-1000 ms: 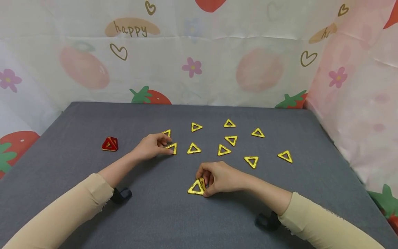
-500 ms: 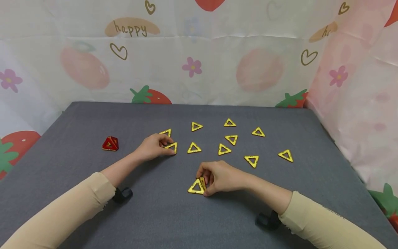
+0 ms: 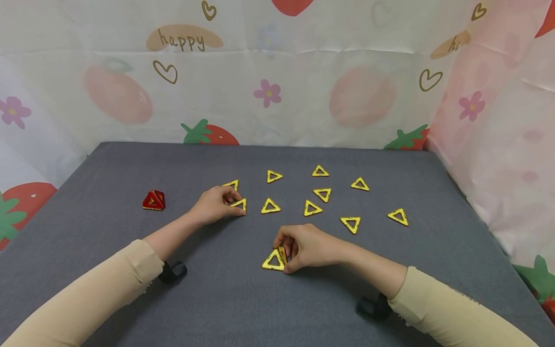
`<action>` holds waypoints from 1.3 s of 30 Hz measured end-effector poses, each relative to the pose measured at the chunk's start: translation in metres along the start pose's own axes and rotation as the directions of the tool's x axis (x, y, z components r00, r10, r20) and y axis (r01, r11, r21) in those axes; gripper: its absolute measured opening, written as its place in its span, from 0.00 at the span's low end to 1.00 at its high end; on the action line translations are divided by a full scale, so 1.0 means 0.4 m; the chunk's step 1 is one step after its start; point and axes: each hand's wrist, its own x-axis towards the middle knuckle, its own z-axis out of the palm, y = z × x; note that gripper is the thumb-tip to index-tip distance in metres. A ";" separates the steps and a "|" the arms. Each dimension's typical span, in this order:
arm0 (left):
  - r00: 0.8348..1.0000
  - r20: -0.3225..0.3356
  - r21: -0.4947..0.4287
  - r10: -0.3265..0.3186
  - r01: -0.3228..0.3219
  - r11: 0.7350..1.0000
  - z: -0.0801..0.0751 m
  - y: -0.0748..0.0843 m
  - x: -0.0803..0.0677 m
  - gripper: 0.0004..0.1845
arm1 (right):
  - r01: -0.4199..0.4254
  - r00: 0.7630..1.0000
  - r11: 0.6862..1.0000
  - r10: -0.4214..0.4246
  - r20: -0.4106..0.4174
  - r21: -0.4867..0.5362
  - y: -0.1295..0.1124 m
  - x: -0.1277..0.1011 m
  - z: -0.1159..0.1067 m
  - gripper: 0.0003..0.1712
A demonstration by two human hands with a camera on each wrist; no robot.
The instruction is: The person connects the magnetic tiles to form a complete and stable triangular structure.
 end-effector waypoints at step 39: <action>0.977 0.193 -0.285 0.090 -0.032 0.958 0.004 0.066 -0.058 0.11 | -0.018 1.000 1.000 0.018 -0.002 0.002 0.001 0.003 0.001 0.23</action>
